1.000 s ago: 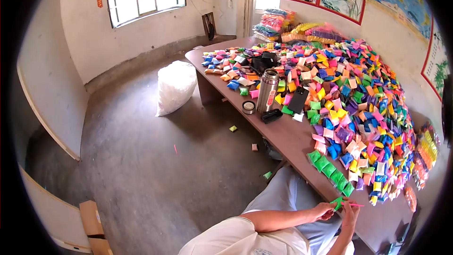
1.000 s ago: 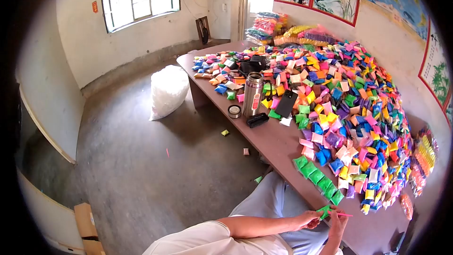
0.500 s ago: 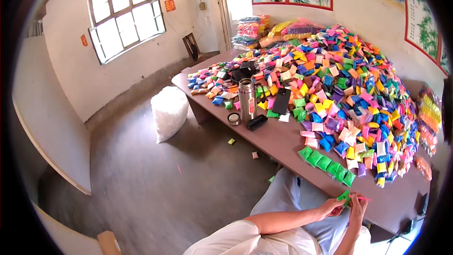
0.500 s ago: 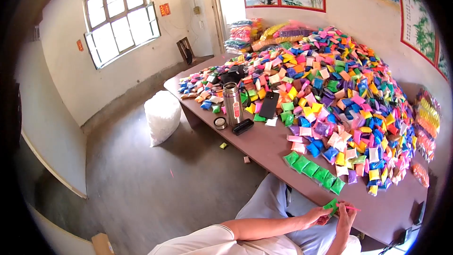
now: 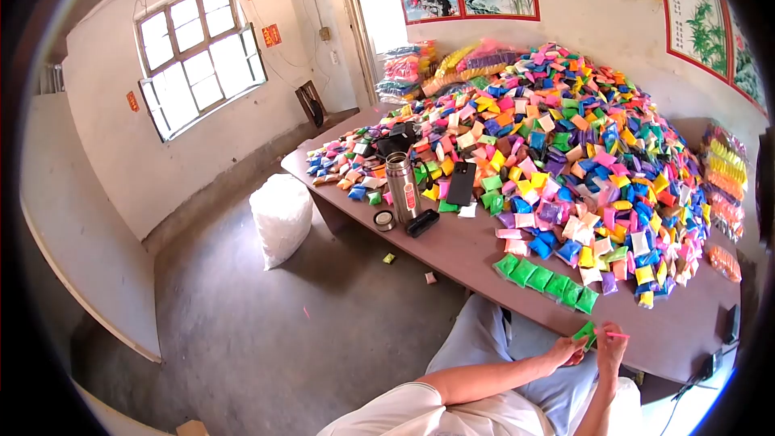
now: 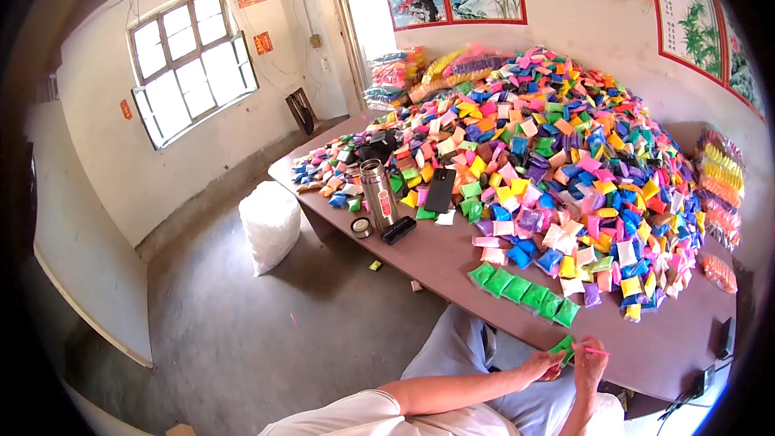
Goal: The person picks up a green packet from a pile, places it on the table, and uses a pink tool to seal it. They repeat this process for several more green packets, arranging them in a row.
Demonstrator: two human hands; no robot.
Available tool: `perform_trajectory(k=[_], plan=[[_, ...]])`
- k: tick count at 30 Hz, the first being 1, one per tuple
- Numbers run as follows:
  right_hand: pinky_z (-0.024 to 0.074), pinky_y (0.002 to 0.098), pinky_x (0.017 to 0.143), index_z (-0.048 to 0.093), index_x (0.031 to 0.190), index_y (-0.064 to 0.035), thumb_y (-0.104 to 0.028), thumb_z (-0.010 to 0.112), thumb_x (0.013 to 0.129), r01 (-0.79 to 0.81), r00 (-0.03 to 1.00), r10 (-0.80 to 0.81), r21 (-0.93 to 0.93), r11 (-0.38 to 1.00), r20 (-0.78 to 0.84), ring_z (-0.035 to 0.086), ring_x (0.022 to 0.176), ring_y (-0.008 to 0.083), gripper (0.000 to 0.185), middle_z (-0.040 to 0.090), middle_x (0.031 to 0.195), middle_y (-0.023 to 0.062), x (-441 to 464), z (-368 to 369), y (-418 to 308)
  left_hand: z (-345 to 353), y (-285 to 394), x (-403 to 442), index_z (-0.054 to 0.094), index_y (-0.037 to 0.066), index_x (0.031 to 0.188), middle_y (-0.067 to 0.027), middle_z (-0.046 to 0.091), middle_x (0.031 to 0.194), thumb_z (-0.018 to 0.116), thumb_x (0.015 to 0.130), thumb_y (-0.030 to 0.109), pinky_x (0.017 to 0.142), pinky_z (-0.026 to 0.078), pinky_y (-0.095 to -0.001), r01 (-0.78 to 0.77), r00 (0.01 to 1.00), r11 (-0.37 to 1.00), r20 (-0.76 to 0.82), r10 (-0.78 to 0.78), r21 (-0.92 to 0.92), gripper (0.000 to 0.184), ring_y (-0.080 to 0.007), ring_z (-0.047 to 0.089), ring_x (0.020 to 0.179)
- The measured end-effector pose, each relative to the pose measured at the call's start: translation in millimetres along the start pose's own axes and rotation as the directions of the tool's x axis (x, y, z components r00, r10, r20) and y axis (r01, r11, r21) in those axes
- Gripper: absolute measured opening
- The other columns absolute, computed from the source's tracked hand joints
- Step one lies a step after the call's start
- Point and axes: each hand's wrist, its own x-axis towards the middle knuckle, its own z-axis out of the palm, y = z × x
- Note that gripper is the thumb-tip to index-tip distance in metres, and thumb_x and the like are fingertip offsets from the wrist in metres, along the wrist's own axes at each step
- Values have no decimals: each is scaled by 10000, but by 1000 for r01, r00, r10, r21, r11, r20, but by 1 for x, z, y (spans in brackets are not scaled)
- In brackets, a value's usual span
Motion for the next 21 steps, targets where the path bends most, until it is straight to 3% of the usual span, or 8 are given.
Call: perform_trajectory(k=[2,6,8,12,15,17,21], plan=[[429,286,616,531,673,9,-83,581,773,79,996,-74,-121,990,49,534,683,166,145,579,761,104,-2,2,5,-3,-3,-2,482,130,639,17,512,593,551,846,485,454,355,-214,26,999,999,-20,-25,27,416,-72,466,508],[439,289,622,539,705,7,-98,581,782,69,996,-60,-153,986,64,550,693,189,137,582,761,119,-1,1,4,-3,-7,-2,492,125,653,13,521,606,551,840,498,459,363,-218,11,999,1000,-41,-11,-8,421,-76,473,515],[426,303,607,550,701,-2,-56,578,766,-31,999,29,-68,997,-34,534,661,169,88,590,755,101,3,3,8,-3,-5,-2,504,122,672,9,532,621,554,830,514,466,368,-217,14,999,1000,-43,-14,8,426,-77,478,522],[425,297,586,540,687,-9,-68,582,774,-42,994,30,-108,993,-108,525,628,159,113,585,724,90,10,-3,0,-8,1,-3,511,118,667,7,533,613,558,823,521,468,367,-217,-10,999,1000,-33,10,2,435,-78,479,520],[429,298,571,532,681,-7,-68,585,765,20,998,-22,-46,999,-54,536,616,173,117,573,686,90,0,-2,-21,-12,-8,-2,517,109,657,2,532,602,565,826,508,467,365,-219,-57,998,997,-8,58,49,436,-81,479,518],[441,311,576,538,689,-3,-65,584,750,105,986,-70,-235,966,152,555,632,190,99,574,675,102,-1,-1,-20,-8,-5,-3,521,99,648,-4,531,593,558,840,488,467,366,-223,-36,998,998,-56,39,55,435,-87,480,516],[441,331,574,539,679,-1,-33,570,738,1,998,11,-171,985,67,555,619,213,74,572,672,122,-1,3,-8,-4,-3,-4,522,91,648,-9,531,595,545,856,468,471,369,-222,-78,997,996,-23,78,-35,431,-92,477,512]])
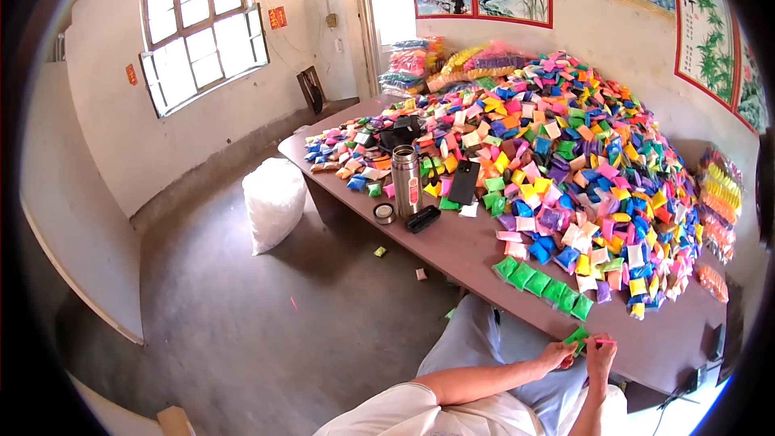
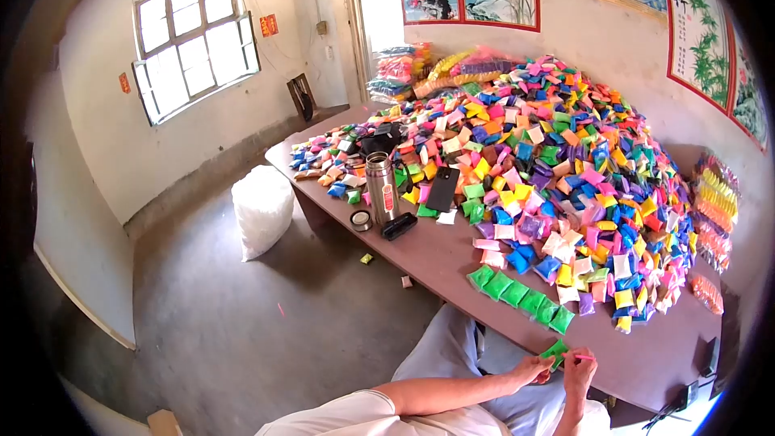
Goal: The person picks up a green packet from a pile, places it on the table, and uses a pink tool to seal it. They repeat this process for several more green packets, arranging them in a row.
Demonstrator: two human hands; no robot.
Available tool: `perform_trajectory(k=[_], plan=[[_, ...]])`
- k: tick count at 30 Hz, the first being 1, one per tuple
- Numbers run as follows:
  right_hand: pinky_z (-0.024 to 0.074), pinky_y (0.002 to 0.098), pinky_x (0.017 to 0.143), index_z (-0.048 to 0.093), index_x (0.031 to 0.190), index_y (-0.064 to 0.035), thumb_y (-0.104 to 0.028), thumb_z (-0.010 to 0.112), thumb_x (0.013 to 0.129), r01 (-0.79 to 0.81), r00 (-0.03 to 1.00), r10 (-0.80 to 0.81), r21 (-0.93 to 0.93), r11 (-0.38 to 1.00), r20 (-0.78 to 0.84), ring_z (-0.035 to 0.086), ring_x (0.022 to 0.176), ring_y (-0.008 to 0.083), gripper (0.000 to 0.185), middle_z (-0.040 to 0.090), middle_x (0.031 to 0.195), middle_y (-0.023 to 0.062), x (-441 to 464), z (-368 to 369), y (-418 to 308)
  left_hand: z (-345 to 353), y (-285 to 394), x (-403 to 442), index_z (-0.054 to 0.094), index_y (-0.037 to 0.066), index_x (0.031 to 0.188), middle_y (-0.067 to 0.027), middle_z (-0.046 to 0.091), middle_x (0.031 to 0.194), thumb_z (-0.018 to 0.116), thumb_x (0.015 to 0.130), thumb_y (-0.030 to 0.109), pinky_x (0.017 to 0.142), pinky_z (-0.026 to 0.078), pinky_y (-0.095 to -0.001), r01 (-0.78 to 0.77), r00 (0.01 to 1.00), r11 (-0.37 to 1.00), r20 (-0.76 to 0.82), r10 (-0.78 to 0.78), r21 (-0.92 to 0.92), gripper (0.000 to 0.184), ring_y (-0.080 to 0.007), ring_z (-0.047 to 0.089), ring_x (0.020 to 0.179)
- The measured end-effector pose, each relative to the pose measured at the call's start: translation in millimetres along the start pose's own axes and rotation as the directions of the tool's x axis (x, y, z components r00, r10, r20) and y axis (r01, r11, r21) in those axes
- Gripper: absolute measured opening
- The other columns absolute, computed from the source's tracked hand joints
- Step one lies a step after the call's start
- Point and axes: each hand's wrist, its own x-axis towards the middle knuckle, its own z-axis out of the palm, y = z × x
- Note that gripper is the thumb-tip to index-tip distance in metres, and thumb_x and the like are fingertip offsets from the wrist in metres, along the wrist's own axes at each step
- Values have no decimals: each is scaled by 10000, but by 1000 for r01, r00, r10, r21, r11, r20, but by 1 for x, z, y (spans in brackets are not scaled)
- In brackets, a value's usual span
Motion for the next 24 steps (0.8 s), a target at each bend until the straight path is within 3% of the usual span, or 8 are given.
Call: perform_trajectory(k=[6,8,13,17,20,22,23,24], plan=[[431,342,570,525,672,-9,-21,585,734,37,986,-56,-124,992,-154,541,607,228,87,562,667,118,2,2,-7,-5,-6,6,522,84,649,-3,518,590,535,874,435,478,372,-229,-39,999,997,-24,41,73,417,-92,462,512],[426,347,571,522,672,-11,-16,585,732,81,986,-92,-85,993,-136,535,608,238,87,559,667,117,0,6,-4,-7,-8,6,520,84,645,-1,507,583,548,867,431,473,365,-233,-67,997,998,32,66,8,413,-88,450,514],[414,363,580,513,680,-14,-9,583,728,208,977,-211,-80,975,-23,518,625,261,85,556,669,111,-4,13,-13,0,-6,3,506,83,630,2,492,573,551,868,422,462,349,-237,-78,997,997,-31,77,-24,417,-87,436,507],[412,358,577,513,689,-11,-11,582,732,171,979,-178,-75,982,-101,515,622,260,82,561,685,116,5,14,14,-1,-5,3,507,89,629,7,492,568,543,872,427,458,346,-239,-71,997,997,-19,70,-12,418,-87,441,504],[410,350,576,515,683,-5,-11,587,729,127,973,-160,-190,973,-167,517,626,257,86,565,703,124,7,11,15,-3,-6,2,509,93,630,7,490,562,539,874,427,459,348,-239,-88,996,995,-23,89,40,415,-86,441,500],[410,354,583,509,665,-2,-11,595,722,-36,987,39,17,999,-154,519,634,261,104,570,719,127,4,8,1,-8,-11,10,506,93,629,6,487,558,540,875,425,460,349,-239,-105,994,993,-19,106,47,414,-87,440,498],[410,354,583,509,665,-2,-11,595,722,-38,988,40,14,999,-147,519,634,261,104,570,719,127,0,8,-12,-7,-14,9,504,94,628,5,485,555,540,875,422,461,350,-239,-114,993,992,-12,115,54,413,-87,439,496],[420,341,577,528,677,-1,-27,589,730,71,989,-68,24,997,-128,525,618,250,85,571,700,124,-3,10,-29,-7,-16,10,504,94,628,5,485,555,540,875,422,461,350,-239,-117,993,992,-12,118,50,413,-87,439,496]])
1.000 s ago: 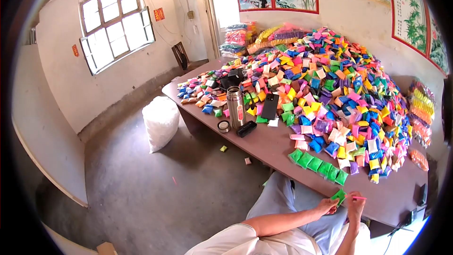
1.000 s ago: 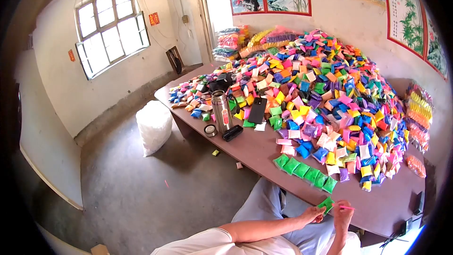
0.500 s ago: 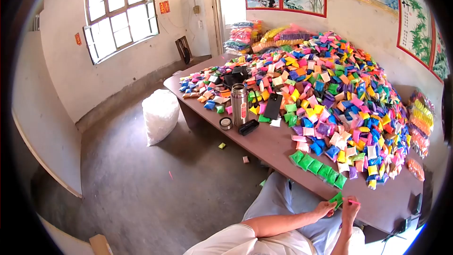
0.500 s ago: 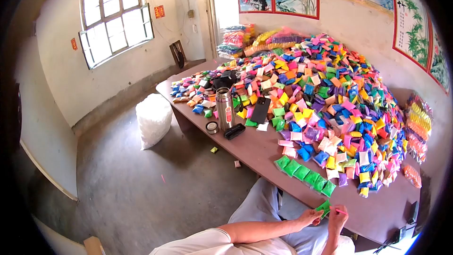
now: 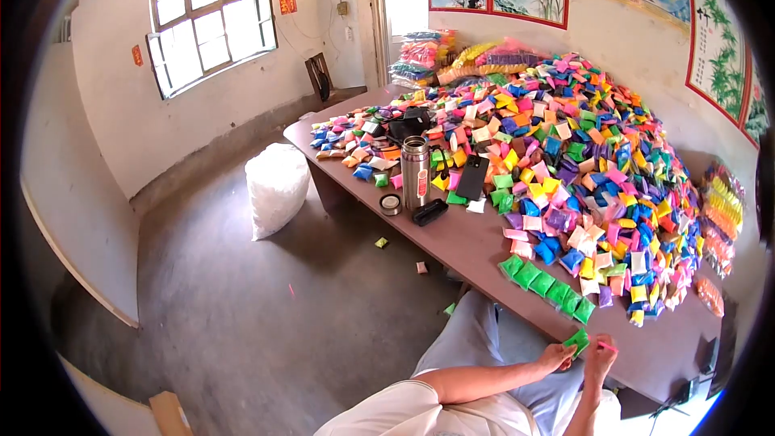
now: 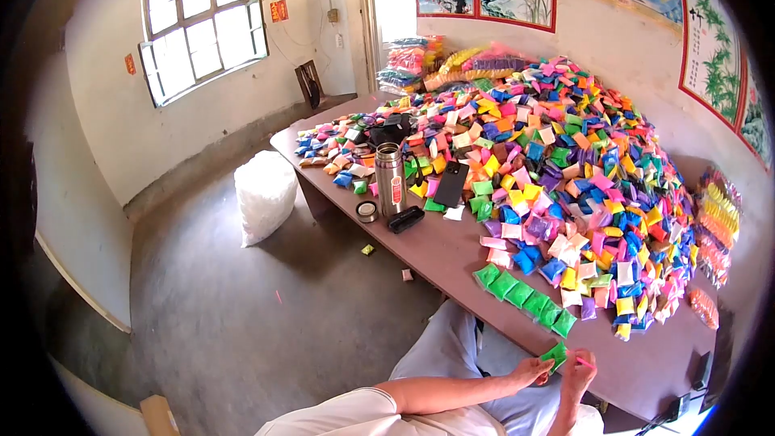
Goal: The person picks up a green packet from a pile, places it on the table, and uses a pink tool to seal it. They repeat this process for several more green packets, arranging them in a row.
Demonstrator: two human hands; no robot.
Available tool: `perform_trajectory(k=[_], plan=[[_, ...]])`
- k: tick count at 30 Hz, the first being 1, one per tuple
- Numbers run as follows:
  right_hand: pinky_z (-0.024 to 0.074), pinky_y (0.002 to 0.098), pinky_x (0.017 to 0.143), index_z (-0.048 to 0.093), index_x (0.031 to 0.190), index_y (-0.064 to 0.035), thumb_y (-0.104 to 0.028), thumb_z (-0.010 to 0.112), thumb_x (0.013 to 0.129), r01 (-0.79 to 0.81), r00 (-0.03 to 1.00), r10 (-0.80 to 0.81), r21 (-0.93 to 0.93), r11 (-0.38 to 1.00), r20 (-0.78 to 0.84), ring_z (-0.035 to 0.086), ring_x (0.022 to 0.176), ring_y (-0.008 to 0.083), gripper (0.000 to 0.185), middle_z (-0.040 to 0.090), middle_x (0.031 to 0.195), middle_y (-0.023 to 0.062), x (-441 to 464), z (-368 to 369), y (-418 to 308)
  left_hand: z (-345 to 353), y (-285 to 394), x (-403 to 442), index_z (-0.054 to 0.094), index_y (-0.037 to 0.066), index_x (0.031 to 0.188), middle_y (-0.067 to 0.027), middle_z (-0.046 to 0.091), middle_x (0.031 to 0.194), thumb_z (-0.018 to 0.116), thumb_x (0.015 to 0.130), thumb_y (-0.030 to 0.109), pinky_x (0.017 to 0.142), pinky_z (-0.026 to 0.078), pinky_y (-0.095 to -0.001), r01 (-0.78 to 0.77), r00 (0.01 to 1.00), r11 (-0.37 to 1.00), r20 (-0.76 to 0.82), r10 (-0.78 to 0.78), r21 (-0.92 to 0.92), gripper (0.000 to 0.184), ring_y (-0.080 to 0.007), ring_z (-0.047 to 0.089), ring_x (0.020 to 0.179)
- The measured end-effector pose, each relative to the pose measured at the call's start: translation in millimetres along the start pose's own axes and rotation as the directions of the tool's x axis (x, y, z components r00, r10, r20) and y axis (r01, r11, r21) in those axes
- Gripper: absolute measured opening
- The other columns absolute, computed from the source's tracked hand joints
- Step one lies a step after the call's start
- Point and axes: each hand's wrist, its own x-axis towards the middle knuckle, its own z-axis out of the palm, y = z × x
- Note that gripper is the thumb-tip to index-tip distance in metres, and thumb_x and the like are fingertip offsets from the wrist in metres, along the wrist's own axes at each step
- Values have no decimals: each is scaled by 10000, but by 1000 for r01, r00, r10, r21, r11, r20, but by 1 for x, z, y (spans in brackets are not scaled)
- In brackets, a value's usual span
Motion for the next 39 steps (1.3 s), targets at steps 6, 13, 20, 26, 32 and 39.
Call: perform_trajectory(k=[6,13,20,26,32,39], plan=[[434,338,577,546,692,3,-57,577,732,165,982,-150,-126,978,115,555,626,249,79,577,690,127,4,8,29,5,6,-4,506,97,640,6,483,557,538,879,414,463,351,-236,6,1000,994,-19,-8,-112,399,-86,442,503],[435,333,579,543,697,3,-44,573,742,21,999,-19,-104,994,26,548,616,230,72,575,690,114,10,6,24,2,4,-2,509,96,648,4,493,563,527,884,419,464,354,-233,24,1000,999,-12,-24,-37,400,-83,451,507],[439,323,564,545,700,3,-43,586,737,130,984,-119,-81,988,130,543,609,210,72,571,681,106,0,7,30,4,11,-4,506,92,634,4,500,556,524,879,438,454,359,-246,24,1000,998,-15,-25,-65,424,-92,461,492],[439,322,577,548,706,3,-55,572,743,111,993,-107,-123,986,44,548,610,220,73,579,677,116,12,6,34,7,9,-4,488,89,619,-8,476,530,535,885,398,410,334,-250,-11,997,998,-73,7,-63,411,-98,439,451],[437,340,582,543,687,2,-39,570,734,215,966,-192,-120,969,174,554,621,246,69,572,673,130,-2,4,20,-2,-5,3,486,85,610,-16,494,540,541,881,397,405,335,-253,-43,999,991,-13,42,-129,417,-103,446,446],[416,344,565,518,650,-16,-15,583,719,107,994,-103,-127,986,40,524,620,233,95,565,688,104,9,1,35,-5,-2,3,509,85,637,-2,485,566,521,885,422,449,358,-249,-6,1000,998,-9,5,-64,419,-99,455,497]])
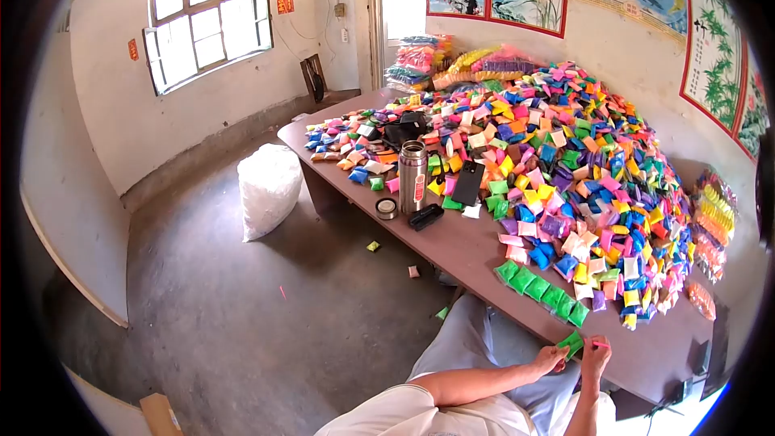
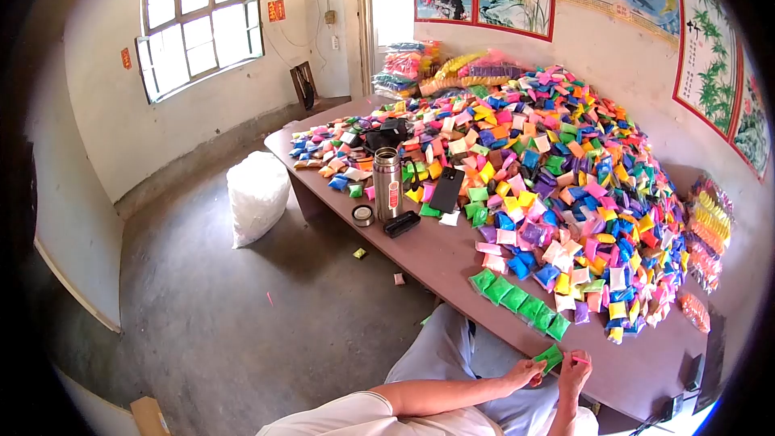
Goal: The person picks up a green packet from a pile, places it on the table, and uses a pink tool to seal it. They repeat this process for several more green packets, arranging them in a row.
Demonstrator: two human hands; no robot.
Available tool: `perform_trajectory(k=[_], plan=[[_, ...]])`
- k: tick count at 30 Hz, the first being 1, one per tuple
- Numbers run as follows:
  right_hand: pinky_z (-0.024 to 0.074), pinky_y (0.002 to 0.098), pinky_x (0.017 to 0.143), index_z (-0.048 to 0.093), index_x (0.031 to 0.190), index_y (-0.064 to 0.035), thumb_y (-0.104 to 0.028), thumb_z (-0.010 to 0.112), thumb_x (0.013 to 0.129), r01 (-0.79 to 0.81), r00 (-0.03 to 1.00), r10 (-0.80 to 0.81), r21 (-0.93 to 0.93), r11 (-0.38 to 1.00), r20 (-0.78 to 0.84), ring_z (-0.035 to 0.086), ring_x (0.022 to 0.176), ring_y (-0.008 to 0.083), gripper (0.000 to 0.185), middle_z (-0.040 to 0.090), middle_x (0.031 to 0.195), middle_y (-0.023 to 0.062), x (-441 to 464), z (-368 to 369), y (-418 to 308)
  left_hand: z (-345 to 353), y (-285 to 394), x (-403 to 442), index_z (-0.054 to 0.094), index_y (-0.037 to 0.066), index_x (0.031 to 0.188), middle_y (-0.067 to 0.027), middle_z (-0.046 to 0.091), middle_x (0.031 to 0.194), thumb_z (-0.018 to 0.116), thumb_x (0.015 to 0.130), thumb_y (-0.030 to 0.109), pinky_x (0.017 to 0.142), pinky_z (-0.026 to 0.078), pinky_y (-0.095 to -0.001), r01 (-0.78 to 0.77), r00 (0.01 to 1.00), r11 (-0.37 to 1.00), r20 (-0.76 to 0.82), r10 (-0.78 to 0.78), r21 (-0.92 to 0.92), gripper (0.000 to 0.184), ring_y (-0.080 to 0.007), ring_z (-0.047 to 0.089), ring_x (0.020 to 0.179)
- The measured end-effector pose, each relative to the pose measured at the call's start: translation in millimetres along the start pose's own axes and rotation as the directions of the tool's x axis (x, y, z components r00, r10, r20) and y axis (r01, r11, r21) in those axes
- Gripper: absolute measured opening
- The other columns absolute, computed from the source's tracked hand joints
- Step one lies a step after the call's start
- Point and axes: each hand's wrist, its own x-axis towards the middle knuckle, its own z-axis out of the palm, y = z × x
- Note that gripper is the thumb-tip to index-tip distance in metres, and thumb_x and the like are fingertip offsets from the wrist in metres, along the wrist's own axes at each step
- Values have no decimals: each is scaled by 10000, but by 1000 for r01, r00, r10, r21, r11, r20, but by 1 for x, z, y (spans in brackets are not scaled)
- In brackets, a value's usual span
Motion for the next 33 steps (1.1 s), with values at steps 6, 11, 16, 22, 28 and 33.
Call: perform_trajectory(k=[6,11,16,22,28,33], plan=[[428,344,583,529,674,-7,-43,578,739,55,996,-56,20,998,69,538,632,243,90,567,697,120,-10,-5,-33,-6,-5,1,489,88,617,-20,510,555,537,877,417,432,365,-244,-49,999,998,-22,48,-35,423,-101,468,466],[411,367,583,485,657,-10,5,554,739,96,995,-96,-34,995,6,514,633,264,108,548,676,114,-7,7,-12,-6,7,-7,508,86,666,-13,519,587,509,877,468,478,380,-240,-24,999,1000,32,23,20,437,-106,490,517],[410,362,576,496,670,-9,-6,556,747,27,998,-28,-29,999,-61,515,628,256,98,548,682,113,-6,7,-4,-4,12,-12,512,84,666,-13,515,589,505,878,471,478,379,-242,-9,1000,999,-2,9,34,441,-102,488,519],[409,352,577,500,665,-11,-9,575,746,54,998,-54,4,999,-28,512,625,246,111,549,693,106,-16,7,-30,-5,5,-12,490,90,634,-17,506,558,512,886,433,439,371,-249,-20,999,999,-31,19,-27,426,-102,472,473],[399,365,582,494,679,-20,2,592,728,134,990,-133,-26,991,47,492,636,262,112,521,681,103,-16,12,-36,2,7,-10,488,92,628,-13,489,544,491,901,418,427,361,-257,-39,996,999,-85,36,-32,426,-104,460,460],[398,347,560,522,668,-11,-12,599,730,88,994,-84,-53,995,64,484,612,226,99,507,664,89,-14,12,-32,5,16,-12,502,81,622,-12,490,530,477,911,402,414,358,-263,-62,997,998,-49,62,0,433,-100,458,444]])
